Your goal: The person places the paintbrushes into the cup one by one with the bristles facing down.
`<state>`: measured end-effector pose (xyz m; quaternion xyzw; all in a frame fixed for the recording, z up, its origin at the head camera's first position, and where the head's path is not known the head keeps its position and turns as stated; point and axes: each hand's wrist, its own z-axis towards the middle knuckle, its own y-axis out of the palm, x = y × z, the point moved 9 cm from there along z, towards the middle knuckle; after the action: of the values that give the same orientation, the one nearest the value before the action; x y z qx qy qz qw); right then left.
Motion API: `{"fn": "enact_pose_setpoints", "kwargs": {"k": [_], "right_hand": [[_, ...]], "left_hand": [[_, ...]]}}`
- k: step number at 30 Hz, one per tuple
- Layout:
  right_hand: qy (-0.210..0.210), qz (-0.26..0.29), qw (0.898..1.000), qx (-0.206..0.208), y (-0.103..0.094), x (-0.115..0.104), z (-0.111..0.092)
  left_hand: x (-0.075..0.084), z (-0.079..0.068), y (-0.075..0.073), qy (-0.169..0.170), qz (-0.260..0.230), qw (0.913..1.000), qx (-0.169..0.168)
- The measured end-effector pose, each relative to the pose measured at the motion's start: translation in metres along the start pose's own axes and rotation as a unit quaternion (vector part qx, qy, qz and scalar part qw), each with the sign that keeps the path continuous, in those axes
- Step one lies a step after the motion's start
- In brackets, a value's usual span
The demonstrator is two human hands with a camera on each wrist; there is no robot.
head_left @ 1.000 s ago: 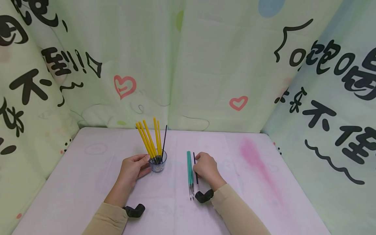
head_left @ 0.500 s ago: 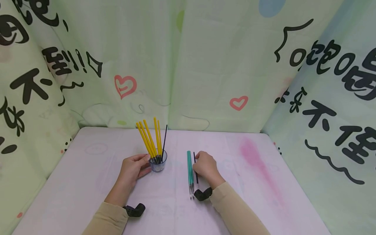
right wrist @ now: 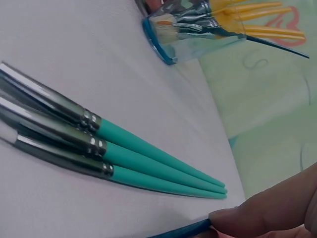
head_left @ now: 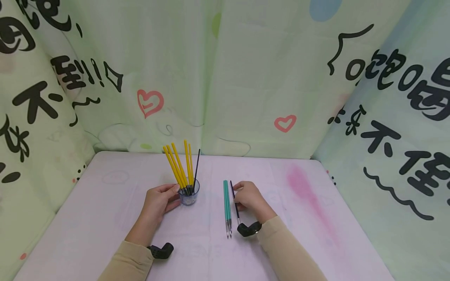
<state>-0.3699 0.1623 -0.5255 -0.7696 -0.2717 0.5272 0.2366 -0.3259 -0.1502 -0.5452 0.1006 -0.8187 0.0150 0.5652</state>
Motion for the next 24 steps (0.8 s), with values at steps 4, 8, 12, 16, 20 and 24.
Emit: {"fn": "enact_pose_setpoints", "kwargs": {"k": [4, 8, 12, 16, 20, 24], "right_hand": [[0.006, 0.075, 0.997, -0.028, -0.001, 0.006, 0.001], [0.004, 0.101, 0.994, -0.039, -0.001, 0.007, 0.001], [-0.002, 0.122, 0.992, -0.037, -0.002, 0.005, 0.000], [-0.008, 0.162, 0.986, -0.035, -0.001, 0.002, 0.000], [-0.018, 0.205, 0.978, -0.024, -0.003, -0.006, -0.002], [-0.035, 0.239, 0.970, -0.008, -0.006, -0.015, -0.003]], "left_hand": [[0.000, -0.001, 0.000, -0.001, 0.003, 1.0000, 0.001], [0.000, -0.001, 0.000, -0.005, 0.001, 1.0000, 0.003], [0.000, -0.001, 0.000, -0.007, -0.004, 1.0000, 0.001], [-0.001, -0.001, 0.000, -0.009, -0.005, 1.0000, -0.001], [0.000, -0.002, 0.000, -0.007, -0.003, 1.0000, -0.001], [0.000, -0.002, 0.000, -0.006, -0.003, 1.0000, 0.000]]}}
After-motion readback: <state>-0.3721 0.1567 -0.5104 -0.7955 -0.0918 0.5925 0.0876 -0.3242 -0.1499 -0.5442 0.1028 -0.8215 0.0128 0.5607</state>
